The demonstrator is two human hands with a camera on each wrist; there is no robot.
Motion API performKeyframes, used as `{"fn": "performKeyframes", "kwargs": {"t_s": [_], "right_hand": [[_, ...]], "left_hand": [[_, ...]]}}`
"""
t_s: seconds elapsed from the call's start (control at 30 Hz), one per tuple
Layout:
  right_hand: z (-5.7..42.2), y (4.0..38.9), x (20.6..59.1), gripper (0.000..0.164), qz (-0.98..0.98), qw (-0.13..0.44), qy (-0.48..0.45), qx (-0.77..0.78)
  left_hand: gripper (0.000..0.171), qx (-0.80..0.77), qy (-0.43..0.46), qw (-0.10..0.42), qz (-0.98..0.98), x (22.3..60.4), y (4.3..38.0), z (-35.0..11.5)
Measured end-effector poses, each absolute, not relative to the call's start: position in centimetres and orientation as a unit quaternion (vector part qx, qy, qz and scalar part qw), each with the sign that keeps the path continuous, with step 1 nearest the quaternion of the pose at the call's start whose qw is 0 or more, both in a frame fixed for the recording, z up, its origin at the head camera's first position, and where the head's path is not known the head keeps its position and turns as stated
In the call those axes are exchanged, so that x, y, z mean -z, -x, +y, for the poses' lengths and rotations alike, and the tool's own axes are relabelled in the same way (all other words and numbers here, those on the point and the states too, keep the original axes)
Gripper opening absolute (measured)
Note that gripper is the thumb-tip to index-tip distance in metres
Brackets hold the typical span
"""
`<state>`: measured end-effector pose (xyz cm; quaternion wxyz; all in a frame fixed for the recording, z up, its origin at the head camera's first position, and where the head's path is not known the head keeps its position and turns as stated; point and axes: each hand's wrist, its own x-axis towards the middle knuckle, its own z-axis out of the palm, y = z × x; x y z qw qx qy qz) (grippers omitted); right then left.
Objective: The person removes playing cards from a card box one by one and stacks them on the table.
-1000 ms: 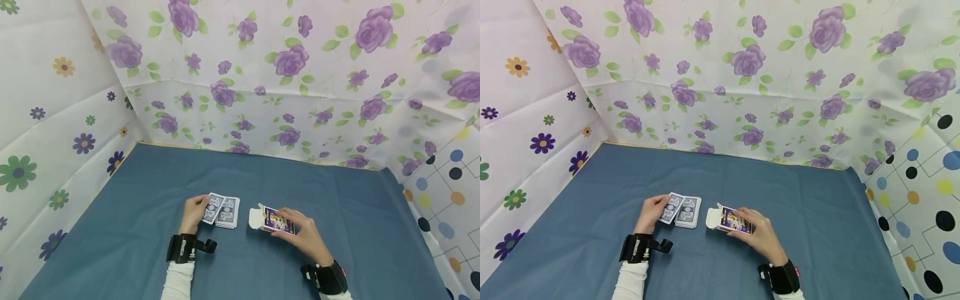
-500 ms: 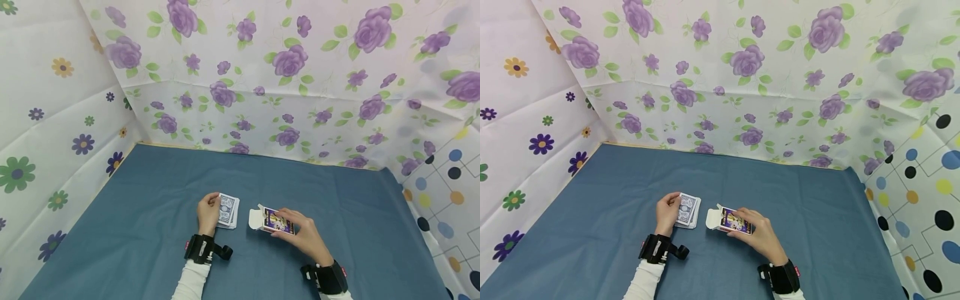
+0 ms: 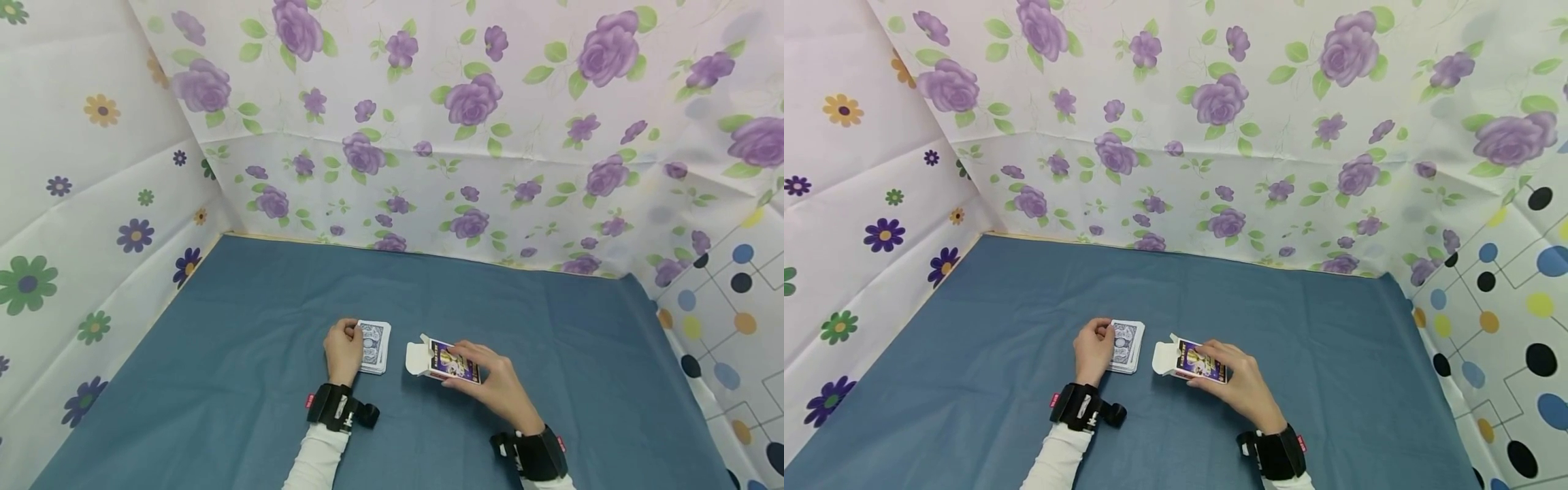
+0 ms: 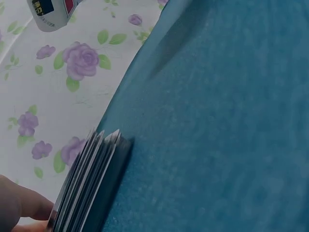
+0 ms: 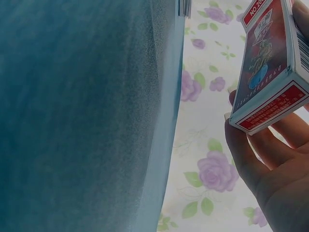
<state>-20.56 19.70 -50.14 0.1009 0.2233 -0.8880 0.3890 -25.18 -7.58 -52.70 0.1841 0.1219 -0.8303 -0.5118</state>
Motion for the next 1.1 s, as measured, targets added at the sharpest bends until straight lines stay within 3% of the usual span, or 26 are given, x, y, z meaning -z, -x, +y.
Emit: {"fn": "performKeyframes", "kwargs": {"t_s": [0.77,0.93,1.0,1.1], "right_hand": [[19.8,21.0,50.1,0.055,-0.896,0.079,-0.229,-0.372],[19.8,20.7,50.3,0.058,-0.896,0.050,-0.248,-0.364],[19.7,20.6,50.3,0.060,-0.893,0.037,-0.262,-0.363],[19.7,20.6,50.3,0.063,-0.885,0.010,-0.283,-0.369]], "left_hand": [[0.019,0.530,-0.087,0.146,-0.831,51.8,25.1,-8.6],[0.020,0.511,-0.021,0.161,-0.844,50.2,24.0,-7.9],[0.023,0.516,0.042,0.131,-0.845,49.2,23.5,-7.4],[0.031,0.528,0.123,0.008,-0.840,47.8,22.9,-6.5]]}}
